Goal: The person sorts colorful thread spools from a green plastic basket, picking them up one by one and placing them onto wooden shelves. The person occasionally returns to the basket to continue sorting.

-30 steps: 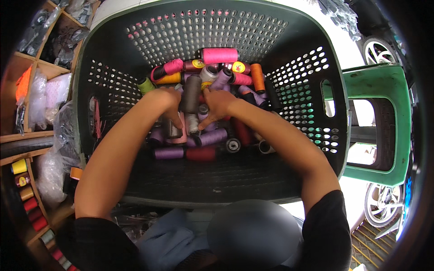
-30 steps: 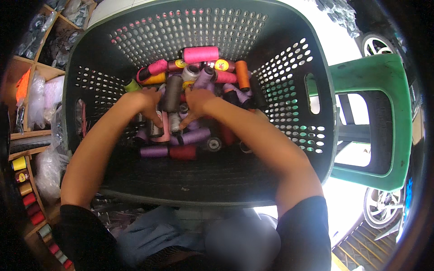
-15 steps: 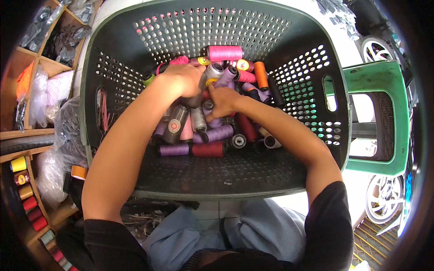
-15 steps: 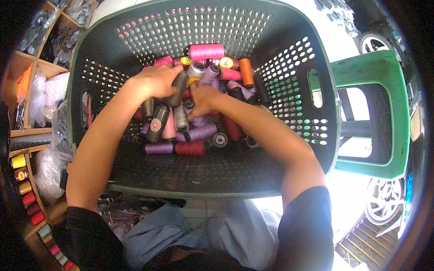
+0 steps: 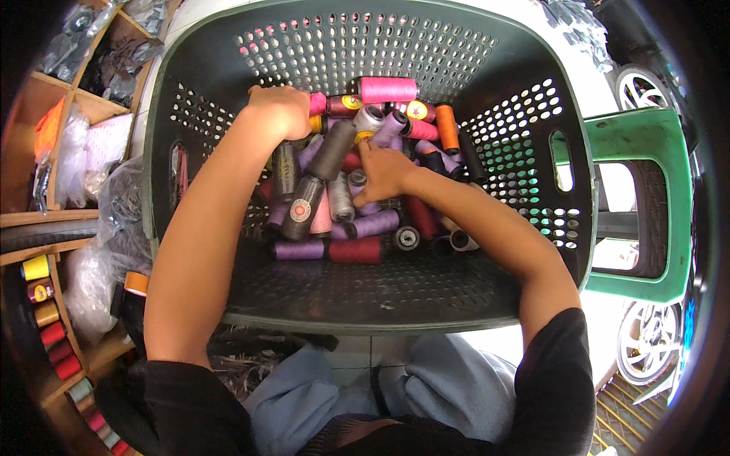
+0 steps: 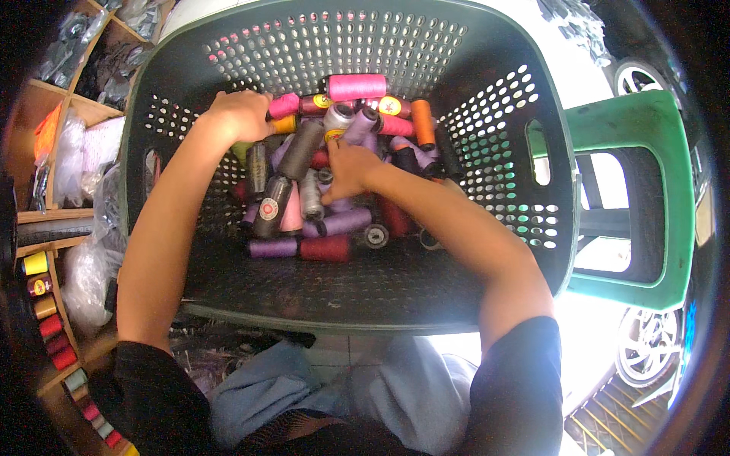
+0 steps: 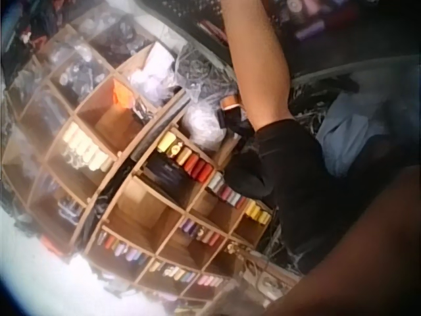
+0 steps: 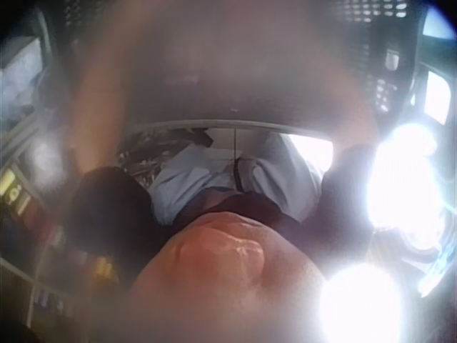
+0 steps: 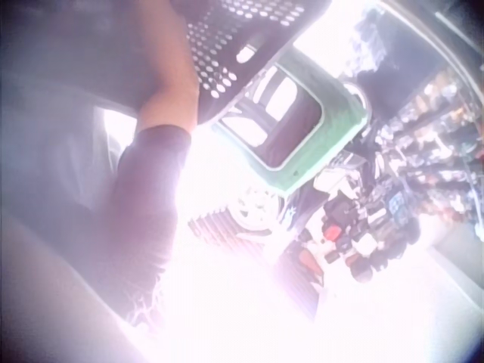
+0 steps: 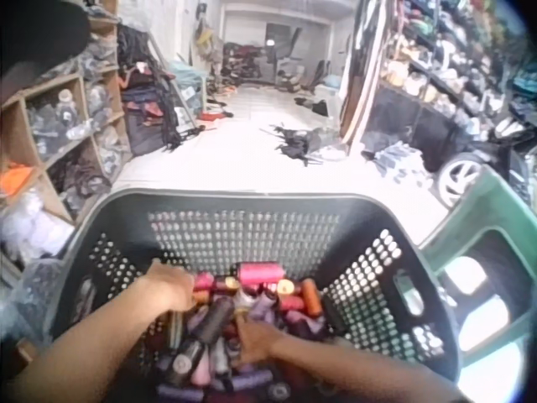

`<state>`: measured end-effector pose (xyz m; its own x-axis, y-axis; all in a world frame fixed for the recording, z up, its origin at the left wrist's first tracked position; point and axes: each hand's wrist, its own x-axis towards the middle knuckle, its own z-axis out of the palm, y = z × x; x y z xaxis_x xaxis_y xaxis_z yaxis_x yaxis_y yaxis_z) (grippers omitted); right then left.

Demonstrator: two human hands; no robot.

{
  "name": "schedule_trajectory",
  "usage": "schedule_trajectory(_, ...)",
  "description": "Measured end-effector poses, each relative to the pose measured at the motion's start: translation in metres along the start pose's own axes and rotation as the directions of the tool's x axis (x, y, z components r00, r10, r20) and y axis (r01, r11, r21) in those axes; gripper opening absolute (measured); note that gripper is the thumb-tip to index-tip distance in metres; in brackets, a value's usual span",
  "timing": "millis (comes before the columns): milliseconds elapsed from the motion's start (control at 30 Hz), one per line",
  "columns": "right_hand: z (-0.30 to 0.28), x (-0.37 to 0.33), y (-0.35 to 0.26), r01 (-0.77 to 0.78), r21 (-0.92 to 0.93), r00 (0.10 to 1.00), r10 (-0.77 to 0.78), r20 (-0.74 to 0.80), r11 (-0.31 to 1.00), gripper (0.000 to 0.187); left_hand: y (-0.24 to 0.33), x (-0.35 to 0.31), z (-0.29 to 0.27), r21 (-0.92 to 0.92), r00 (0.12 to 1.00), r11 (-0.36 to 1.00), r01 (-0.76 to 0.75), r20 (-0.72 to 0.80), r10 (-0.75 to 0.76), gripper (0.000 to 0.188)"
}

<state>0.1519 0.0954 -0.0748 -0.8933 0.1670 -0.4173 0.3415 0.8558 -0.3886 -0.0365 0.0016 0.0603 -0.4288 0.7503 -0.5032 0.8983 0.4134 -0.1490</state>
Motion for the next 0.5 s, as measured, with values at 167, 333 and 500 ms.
schedule_trajectory(167, 0.013, -0.004, -0.001, 0.067, -0.024, 0.976, -0.07, -0.204, 0.997, 0.117, -0.005, 0.004, -0.002, 0.062, 0.994, 0.995, 0.08, 0.067, -0.084, 0.049)
schedule_trajectory(333, 0.008, -0.009, -0.013, 0.039, -0.226, 0.981, -0.081, -0.176, 0.973, 0.111, 0.001, -0.003, -0.01, 0.097, 0.993, 0.991, 0.097, 0.051, -0.102, 0.054)
schedule_trajectory(500, -0.098, -0.001, -0.065, 0.109, -0.504, 0.98, -0.009, 0.196, 0.857, 0.049, 0.005, -0.014, -0.014, 0.068, 0.993, 0.993, 0.097, 0.055, -0.101, 0.038)
